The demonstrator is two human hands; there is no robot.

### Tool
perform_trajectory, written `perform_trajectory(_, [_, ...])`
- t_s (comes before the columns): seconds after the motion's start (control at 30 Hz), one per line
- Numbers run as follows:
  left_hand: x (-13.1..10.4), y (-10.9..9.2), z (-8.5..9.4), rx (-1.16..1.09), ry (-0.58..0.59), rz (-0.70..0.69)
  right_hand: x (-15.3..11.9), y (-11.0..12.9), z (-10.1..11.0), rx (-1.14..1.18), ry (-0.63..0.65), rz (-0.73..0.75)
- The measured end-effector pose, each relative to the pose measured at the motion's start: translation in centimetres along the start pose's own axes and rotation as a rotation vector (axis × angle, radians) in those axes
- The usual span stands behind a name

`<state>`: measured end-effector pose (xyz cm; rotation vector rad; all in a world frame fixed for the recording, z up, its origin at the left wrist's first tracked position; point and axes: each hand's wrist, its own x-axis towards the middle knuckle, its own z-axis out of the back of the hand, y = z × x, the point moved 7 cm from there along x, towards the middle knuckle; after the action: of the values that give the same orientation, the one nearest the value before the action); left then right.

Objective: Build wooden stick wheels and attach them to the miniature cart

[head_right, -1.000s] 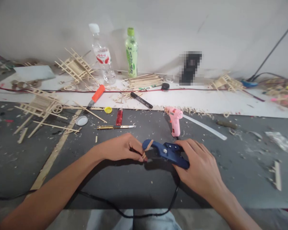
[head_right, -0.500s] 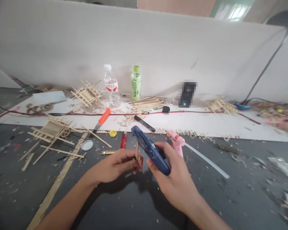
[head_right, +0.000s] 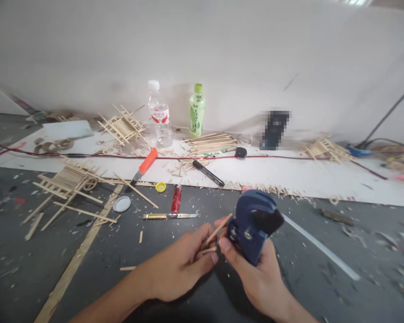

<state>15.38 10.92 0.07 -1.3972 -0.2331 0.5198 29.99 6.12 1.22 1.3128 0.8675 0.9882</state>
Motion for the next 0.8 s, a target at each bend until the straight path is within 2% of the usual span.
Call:
perform_trajectory(0.1, [-0.5, -0.8, 0.5, 0.056, -0.037, -0.028, -0.1, 0.9, 0.4, 0.022, -0.014, 0.061])
perform_trajectory(0.23, [-0.4, -0.4, 0.6, 0.289, -0.032, -0.007, -0.3, 2.1, 1.4, -0.061, -0.044, 0.193])
perform_trajectory(0.37, [0.2, 0.0, 0.5, 0.472, -0.036, 0.001, 0.1, 1.7, 1.9, -0.141, -0.074, 0.176])
perform_trajectory(0.43, [0.2, -0.3, 0.5, 0.546, -0.044, 0.012, 0.4, 1.7, 1.8, -0.092, -0.066, 0.169])
perform_trajectory(0.6, [-0.6, -1.6, 0.2, 0.638, -0.095, 0.005, 0.9, 1.5, 0.5, 0.241, 0.079, 0.087])
perform_trajectory(0.7, [-1.2, -1.1, -0.2, 0.631, -0.127, 0.001, 0.7, 1.3, 0.0, 0.206, 0.164, 0.098])
perform_trajectory(0.8, [-1.6, 0.0, -0.6, 0.618, -0.173, 0.023, 0.7, 1.1, -0.2, 0.099, 0.180, 0.134])
